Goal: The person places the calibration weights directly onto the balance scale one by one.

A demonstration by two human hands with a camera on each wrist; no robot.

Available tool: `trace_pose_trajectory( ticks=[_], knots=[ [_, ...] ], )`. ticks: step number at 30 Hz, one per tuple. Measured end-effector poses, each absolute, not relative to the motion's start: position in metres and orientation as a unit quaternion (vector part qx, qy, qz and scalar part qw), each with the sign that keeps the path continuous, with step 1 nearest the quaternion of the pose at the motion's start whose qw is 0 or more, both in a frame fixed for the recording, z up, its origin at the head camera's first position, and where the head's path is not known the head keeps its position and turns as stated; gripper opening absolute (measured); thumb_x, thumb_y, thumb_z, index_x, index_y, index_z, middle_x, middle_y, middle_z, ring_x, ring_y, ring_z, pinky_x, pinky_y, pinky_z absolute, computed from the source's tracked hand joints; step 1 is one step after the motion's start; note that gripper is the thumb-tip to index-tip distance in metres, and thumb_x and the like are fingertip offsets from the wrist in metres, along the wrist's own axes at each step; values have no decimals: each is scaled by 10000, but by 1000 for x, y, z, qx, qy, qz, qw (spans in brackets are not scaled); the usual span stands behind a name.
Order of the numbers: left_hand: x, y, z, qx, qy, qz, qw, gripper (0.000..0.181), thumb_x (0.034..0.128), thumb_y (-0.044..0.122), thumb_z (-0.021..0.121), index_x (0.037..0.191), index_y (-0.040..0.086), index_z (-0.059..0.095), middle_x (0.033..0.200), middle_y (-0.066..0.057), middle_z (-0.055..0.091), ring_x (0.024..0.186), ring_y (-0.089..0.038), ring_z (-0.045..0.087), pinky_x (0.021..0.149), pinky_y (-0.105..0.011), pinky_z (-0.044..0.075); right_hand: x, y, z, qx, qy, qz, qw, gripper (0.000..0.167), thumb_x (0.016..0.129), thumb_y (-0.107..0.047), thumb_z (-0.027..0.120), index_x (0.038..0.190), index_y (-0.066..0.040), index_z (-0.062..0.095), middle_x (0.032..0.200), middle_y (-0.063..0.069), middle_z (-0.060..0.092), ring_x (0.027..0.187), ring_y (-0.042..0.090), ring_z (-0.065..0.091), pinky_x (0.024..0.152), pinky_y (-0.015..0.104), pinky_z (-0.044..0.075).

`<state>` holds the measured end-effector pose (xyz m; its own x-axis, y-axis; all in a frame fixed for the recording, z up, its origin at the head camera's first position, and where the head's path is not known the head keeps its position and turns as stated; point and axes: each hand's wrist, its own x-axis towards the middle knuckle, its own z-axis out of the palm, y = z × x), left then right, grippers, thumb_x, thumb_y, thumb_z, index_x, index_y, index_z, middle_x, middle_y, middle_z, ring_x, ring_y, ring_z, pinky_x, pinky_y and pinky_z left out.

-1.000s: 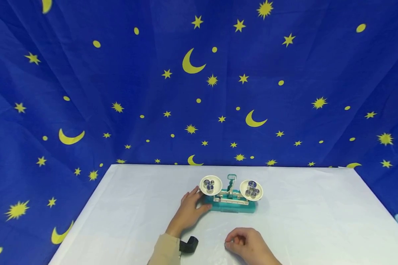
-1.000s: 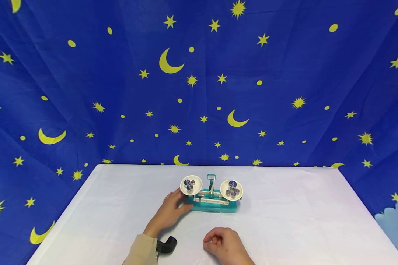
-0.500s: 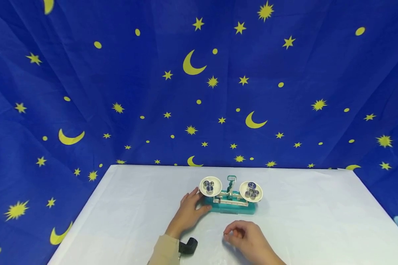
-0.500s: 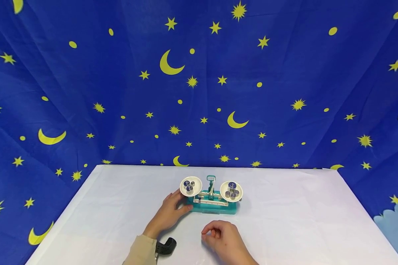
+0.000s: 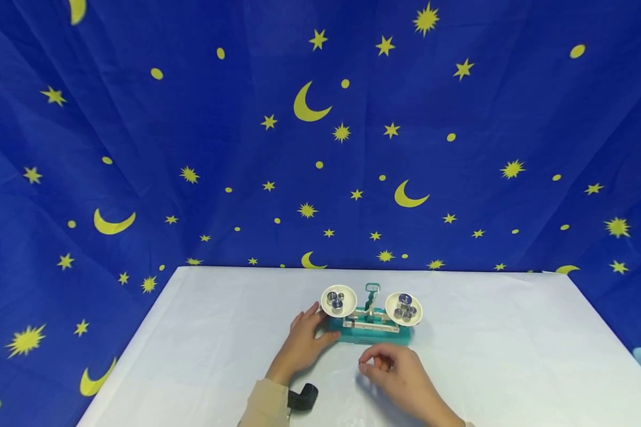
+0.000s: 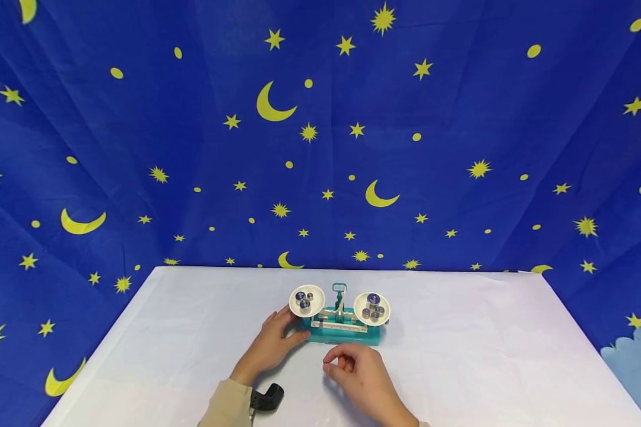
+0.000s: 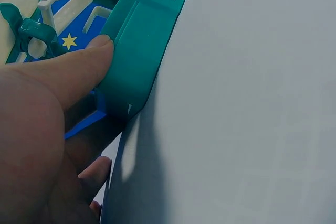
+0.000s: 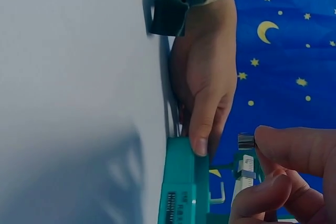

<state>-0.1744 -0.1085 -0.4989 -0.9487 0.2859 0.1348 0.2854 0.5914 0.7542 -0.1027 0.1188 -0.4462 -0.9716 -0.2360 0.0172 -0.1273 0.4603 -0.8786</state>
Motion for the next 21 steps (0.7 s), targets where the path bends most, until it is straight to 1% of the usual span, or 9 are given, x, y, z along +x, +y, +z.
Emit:
trace_pose_trajectory(
  ticks=[4,12,21],
  knots=[
    [-174,-109,-498,156,893,422,2,635,931,389,694,1409,-5,554,1491,-226,480,1453,-402,334,1207,-611,155,-104,116,-444,-102,858,-502,42,61,844,-151,793,866,-173,741,688,-69,548,593,39,493,511,204,434],
    [-173,-108,-499,154,895,418,5,638,933,397,692,1414,2,551,1497,-222,475,1455,-402,331,1209,-608,154,-107,107,-438,-107,847,-520,3,63,838,-143,804,864,-156,748,685,-65,539,596,43,494,521,199,430],
    [-173,-108,-497,155,893,422,7,642,935,393,691,1422,1,542,1501,-215,473,1462,-392,320,1214,-600,144,-112,103,-431,-90,842,-531,-20,86,828,-92,803,849,-151,745,694,-50,549,615,61,510,525,193,445]
  ],
)
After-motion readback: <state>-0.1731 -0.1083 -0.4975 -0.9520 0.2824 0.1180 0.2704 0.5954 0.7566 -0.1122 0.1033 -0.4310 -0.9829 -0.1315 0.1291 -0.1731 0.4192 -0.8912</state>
